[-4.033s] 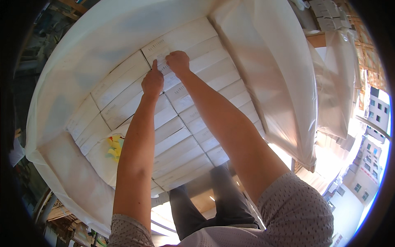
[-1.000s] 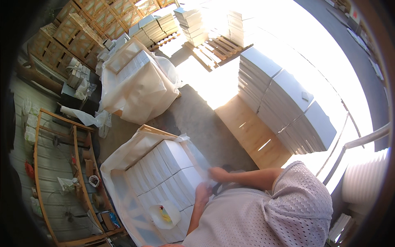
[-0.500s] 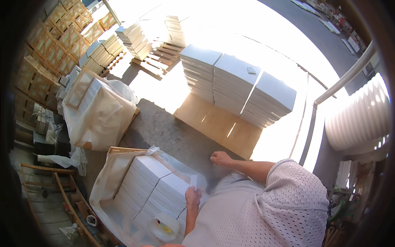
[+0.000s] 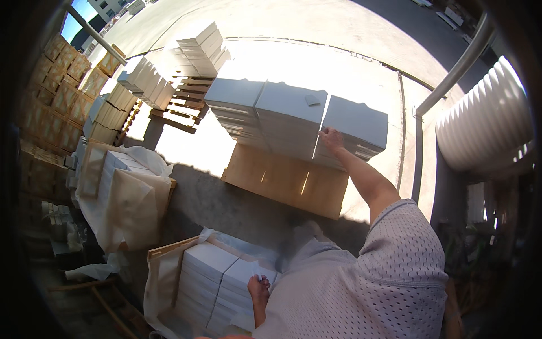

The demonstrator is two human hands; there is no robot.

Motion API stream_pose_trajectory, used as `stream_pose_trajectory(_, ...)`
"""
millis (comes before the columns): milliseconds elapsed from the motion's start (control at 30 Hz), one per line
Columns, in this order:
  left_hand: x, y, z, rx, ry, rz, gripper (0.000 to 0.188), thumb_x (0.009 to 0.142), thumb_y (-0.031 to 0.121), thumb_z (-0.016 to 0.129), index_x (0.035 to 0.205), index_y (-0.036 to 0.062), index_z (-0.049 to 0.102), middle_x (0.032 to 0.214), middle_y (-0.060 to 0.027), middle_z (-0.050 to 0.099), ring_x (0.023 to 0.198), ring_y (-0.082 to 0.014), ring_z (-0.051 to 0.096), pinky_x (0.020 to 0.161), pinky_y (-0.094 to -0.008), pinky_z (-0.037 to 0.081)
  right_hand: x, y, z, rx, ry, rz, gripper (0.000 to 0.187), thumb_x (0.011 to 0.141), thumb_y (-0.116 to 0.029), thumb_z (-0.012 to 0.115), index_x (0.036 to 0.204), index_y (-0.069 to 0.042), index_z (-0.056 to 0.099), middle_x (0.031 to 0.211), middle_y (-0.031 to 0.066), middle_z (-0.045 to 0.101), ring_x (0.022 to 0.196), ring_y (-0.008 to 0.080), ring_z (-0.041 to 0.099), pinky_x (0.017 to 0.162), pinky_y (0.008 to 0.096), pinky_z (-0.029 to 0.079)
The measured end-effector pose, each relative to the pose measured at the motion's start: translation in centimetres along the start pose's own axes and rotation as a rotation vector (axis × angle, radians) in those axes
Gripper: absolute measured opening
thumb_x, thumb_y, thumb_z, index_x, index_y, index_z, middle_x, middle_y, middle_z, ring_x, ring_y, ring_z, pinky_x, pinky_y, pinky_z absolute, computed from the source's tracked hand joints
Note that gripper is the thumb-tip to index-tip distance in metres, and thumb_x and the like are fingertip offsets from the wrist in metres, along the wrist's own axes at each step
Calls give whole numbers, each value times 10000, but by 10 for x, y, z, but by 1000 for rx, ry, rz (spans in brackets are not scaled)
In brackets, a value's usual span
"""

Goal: The person repeatedly picks small colored paper stickers from a plastic container and places them onto the edges of white rectangular boards arranged on a table. The person handles the stickers one at a time and moves across the boards to apply them.

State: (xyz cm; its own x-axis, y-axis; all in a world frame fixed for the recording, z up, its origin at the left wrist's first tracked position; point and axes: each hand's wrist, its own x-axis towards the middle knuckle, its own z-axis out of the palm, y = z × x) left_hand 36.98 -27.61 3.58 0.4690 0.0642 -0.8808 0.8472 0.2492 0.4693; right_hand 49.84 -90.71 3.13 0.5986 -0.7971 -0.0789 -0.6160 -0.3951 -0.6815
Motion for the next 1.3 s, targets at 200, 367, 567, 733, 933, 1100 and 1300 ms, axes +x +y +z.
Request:
stream_pose_trajectory(200,1,13,41,29,-3,28,157,1015,175,406,1009,27,460,771,-122,581,499,-177,507,405,-303,378,112,-38,22,-284,37,27,753,827,-458,711,1381,-7,476,1334,173,570,1241,329,544,1029,415,454)
stream_pose_trajectory(367,-8,-4,51,2,66,-35,201,1022,188,409,1045,6,490,797,-134,607,502,-164,513,408,-300,388,160,-58,48,-476,117,85,842,821,-520,708,1424,-9,420,1400,205,498,1312,342,476,1078,421,416)
stream_pose_trajectory(567,-15,-24,48,-23,133,-67,221,1024,203,417,1043,3,511,792,-123,618,511,-153,523,414,-294,395,187,-72,48,-635,12,237,656,810,-528,683,1256,-56,592,1354,192,519,1289,350,499,1030,486,458)
stream_pose_trajectory(733,-12,-29,48,-55,159,-63,215,1021,198,420,1018,16,535,770,-104,619,505,-140,524,418,-285,399,195,-67,48,-647,-22,201,577,795,-503,680,1142,-42,672,1285,205,570,1237,377,537,991,500,478)
stream_pose_trajectory(933,0,-59,39,-195,284,-57,225,995,192,444,1046,1,553,725,-106,623,472,-142,521,378,-290,377,106,-95,96,-503,-47,-364,633,817,-492,692,1219,-6,634,1157,234,629,1106,373,596,967,452,463)
stream_pose_trajectory(1100,6,-105,15,-304,501,-85,200,985,183,422,1037,19,524,742,-101,619,476,-141,509,381,-286,377,-85,-107,177,-246,-741,-520,507,829,-388,733,1143,6,672,1078,183,661,1009,313,637,891,397,487)
stream_pose_trajectory(1300,15,-168,-46,-686,586,-121,205,985,181,458,1108,29,520,771,-126,655,439,-159,522,366,-294,402,-320,-120,239,-641,-1353,-767,622,738,-454,754,1188,-31,677,1132,218,654,1075,340,634,918,406,497)
